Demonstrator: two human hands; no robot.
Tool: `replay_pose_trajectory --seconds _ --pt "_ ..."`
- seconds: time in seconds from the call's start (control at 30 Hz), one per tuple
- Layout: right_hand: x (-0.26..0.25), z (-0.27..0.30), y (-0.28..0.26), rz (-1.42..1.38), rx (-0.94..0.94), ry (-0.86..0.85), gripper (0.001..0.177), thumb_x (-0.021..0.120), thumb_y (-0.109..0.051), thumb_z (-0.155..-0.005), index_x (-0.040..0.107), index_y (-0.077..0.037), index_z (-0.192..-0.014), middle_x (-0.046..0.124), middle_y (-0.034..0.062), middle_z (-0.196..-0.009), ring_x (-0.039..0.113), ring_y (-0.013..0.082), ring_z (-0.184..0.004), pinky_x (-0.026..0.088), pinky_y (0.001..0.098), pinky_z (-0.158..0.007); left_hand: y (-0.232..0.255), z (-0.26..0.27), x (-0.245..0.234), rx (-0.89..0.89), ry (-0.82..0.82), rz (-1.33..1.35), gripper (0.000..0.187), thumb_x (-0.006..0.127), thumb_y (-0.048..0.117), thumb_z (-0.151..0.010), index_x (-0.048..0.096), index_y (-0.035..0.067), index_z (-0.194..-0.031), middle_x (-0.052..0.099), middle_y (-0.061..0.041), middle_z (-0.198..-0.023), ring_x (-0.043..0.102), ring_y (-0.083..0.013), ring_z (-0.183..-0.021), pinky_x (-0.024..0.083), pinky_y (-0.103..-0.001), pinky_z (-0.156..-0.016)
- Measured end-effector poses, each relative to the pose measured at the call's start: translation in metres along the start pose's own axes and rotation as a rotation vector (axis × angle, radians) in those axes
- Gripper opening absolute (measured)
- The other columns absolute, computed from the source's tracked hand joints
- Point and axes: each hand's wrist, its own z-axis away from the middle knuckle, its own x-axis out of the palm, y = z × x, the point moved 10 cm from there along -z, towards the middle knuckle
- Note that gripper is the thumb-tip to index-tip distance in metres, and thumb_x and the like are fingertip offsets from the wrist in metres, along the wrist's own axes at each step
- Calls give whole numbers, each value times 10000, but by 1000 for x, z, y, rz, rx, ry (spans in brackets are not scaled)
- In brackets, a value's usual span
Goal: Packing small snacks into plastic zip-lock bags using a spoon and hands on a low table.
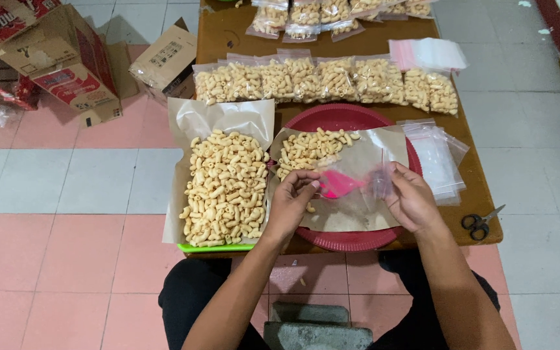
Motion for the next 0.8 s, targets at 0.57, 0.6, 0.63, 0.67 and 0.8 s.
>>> replay_pose_trajectory --seconds 0.57,0.6,0.63,0.67,0.8 --pt "65 0 48 849 117 -251 381 679 -75 -830 673 -82 -1211 721 111 -829 590 168 -612 484 292 -511 -76 -20 -8 -225 64 -71 162 526 149 -994 550 25 -1095 636 -106 -957 624 -166 -772 515 -260 -619" --pt "55 3 55 796 127 -234 395 658 -53 -830 673 -92 -1223 721 127 -858 636 176 -635 528 289 -525 -61 -15 -7 -152 42 -155 171 525 135 -1003 562 6 -1109 612 -126 -940 611 -201 -792 495 -301 -638" --pt "48 1 49 786 148 -234 395 658 -53 -830 673 -92 -1223 721 127 -858 636 176 -635 528 289 -525 -59 -17 -11 -174 46 -159 171 525 135 -1003 562 6 -1109 612 -126 -940 611 -201 -792 495 -301 -638" --pt "38 3 40 795 121 -207 361 647 -51 -842 670 -62 -1202 709 165 -861 651 213 -629 538 323 -529 -49 -15 -14 -88 45 -239 195 521 221 -1019 610 48 -1012 627 -106 -861 601 -186 -776 483 -313 -661" --pt "27 20 -19 730 75 -125 390 653 -6 -863 637 -42 -1251 676 172 -929 632 208 -651 540 314 -568 -29 -18 -16 68 20 -344 350 556 337 -1019 661 118 -768 700 -55 -678 631 -112 -636 478 -224 -640"
